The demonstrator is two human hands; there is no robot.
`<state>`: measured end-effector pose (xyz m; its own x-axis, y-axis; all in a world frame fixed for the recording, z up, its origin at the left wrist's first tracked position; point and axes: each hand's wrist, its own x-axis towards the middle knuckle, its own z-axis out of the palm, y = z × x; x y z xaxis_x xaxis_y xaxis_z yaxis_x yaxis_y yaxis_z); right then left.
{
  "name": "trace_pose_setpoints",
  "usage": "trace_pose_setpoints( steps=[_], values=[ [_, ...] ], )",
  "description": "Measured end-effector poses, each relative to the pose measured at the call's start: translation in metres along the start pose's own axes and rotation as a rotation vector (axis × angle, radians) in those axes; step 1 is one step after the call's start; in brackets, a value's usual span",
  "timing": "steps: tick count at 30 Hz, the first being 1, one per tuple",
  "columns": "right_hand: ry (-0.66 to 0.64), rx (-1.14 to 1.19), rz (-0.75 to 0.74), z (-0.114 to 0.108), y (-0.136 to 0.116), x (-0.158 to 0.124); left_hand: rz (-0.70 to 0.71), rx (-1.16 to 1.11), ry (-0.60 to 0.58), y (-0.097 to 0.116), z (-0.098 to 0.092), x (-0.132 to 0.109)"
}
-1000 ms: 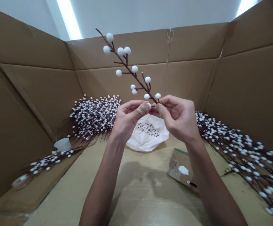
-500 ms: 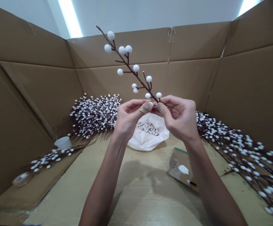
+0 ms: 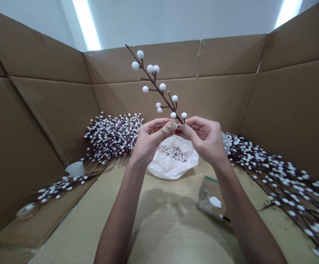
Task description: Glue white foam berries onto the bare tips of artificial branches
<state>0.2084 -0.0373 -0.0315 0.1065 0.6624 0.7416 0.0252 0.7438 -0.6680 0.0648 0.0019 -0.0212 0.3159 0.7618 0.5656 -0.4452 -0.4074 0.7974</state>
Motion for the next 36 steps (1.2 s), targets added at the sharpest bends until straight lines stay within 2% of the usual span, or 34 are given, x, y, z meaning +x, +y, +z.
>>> trace_pose_setpoints(
  steps=[6, 10, 18, 22, 36],
  values=[
    [0.006, -0.062, -0.009, 0.005, 0.005, 0.000, -0.026, 0.023, -0.030, 0.010, -0.009, -0.001],
    [0.016, -0.101, -0.030, 0.015, 0.012, -0.004, 0.025, -0.042, 0.043, 0.018, -0.005, -0.004],
    [0.036, -0.185, -0.063, 0.034, 0.016, -0.016, 0.033, -0.138, 0.171, 0.030, 0.001, -0.008],
    [0.016, -0.163, -0.063, 0.039, 0.015, -0.020, 0.039, -0.147, 0.212, 0.031, 0.002, -0.011],
    [-0.069, 0.036, 0.031, 0.048, 0.018, -0.022, 0.139, -0.095, 0.222, 0.032, 0.003, -0.014]
  ],
)
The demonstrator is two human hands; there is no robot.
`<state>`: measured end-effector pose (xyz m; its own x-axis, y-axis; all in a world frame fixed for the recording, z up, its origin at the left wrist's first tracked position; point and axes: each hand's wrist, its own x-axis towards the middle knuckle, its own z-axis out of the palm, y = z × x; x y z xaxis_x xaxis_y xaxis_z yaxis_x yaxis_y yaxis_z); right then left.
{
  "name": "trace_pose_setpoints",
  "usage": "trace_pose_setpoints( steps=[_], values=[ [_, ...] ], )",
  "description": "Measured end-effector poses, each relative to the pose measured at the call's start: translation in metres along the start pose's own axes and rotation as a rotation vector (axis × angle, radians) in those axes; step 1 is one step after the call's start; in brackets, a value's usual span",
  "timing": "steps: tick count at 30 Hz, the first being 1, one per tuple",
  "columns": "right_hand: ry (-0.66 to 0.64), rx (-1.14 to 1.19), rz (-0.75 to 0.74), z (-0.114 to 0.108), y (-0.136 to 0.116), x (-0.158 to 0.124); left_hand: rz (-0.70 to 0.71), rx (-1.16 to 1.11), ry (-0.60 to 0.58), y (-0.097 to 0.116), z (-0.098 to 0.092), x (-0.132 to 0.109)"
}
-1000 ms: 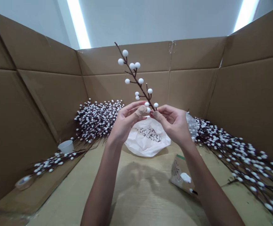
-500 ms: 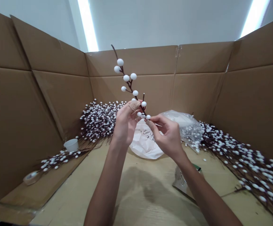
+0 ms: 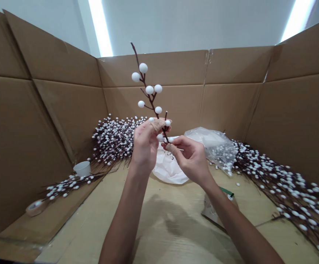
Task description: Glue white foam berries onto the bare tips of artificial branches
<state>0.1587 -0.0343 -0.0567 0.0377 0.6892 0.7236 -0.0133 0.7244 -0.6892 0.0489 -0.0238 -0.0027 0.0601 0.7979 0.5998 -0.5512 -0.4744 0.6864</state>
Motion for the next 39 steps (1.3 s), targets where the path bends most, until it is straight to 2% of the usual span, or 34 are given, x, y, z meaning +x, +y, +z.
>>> trace_pose_setpoints(
  steps=[6, 11, 15, 23, 30, 32, 34, 37, 39],
  values=[
    [-0.060, 0.196, 0.129, -0.002, -0.005, 0.003, -0.069, -0.016, -0.065, 0.006, -0.003, 0.000],
    [-0.084, 0.298, 0.202, -0.002, -0.009, 0.003, 0.055, 0.102, -0.048, 0.002, -0.005, 0.001],
    [-0.073, 0.243, 0.181, -0.001, -0.007, 0.002, 0.129, 0.186, -0.006, 0.000, -0.003, -0.001],
    [-0.039, 0.017, 0.043, -0.001, -0.006, -0.001, 0.226, 0.225, 0.111, -0.007, 0.000, 0.002],
    [-0.054, -0.027, 0.032, -0.003, -0.003, 0.000, 0.315, 0.250, 0.110, -0.013, 0.002, 0.002],
    [-0.121, -0.034, 0.066, -0.010, -0.007, 0.003, 0.308, 0.245, 0.094, -0.013, 0.001, 0.003],
    [-0.255, -0.048, 0.128, -0.022, -0.013, 0.007, 0.300, 0.232, 0.062, -0.011, -0.002, 0.004],
    [-0.479, -0.081, 0.265, -0.050, -0.019, 0.015, 0.258, 0.202, -0.030, -0.006, -0.006, 0.006],
    [-0.561, -0.132, 0.352, -0.070, -0.015, 0.021, 0.201, 0.179, -0.089, -0.003, -0.008, 0.006]
  ],
)
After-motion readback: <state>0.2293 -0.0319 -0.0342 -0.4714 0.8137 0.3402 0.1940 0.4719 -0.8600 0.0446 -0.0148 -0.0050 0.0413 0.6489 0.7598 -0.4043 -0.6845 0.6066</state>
